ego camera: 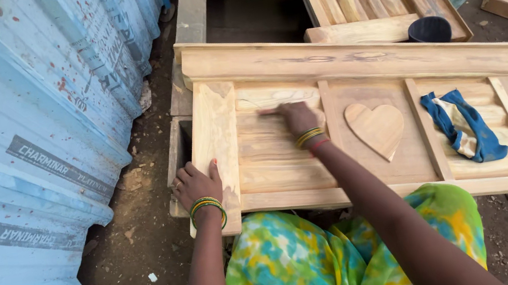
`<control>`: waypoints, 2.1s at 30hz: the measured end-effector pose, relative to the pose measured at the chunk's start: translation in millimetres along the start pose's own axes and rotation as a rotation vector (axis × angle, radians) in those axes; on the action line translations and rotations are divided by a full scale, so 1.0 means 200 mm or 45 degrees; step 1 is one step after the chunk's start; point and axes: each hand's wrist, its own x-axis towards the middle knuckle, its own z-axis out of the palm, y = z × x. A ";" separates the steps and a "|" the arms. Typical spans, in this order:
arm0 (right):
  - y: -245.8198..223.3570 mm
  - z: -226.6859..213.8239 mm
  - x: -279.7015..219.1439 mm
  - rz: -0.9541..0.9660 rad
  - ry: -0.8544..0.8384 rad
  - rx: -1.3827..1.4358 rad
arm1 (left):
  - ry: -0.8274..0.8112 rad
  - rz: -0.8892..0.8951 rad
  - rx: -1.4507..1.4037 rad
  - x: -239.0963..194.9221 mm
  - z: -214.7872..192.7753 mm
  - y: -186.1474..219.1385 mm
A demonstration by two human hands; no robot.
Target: The person sits on the ground and sands a wooden tray with a red sanding block. The tray has a heart-shaped cutout and a blue cloth placed inside. The person moves the sanding block across the surface repeatedly.
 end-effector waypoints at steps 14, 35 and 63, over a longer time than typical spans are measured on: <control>-0.23 0.18 0.11 0.012 0.122 0.164 | 0.026 0.003 -0.015 -0.01 0.02 0.01; 0.01 0.00 -0.07 0.216 0.163 0.196 | 0.031 -0.017 -0.032 0.00 0.05 0.01; -0.14 0.08 -0.07 0.431 0.111 -0.045 | -0.009 -0.018 -0.004 -0.01 0.03 0.02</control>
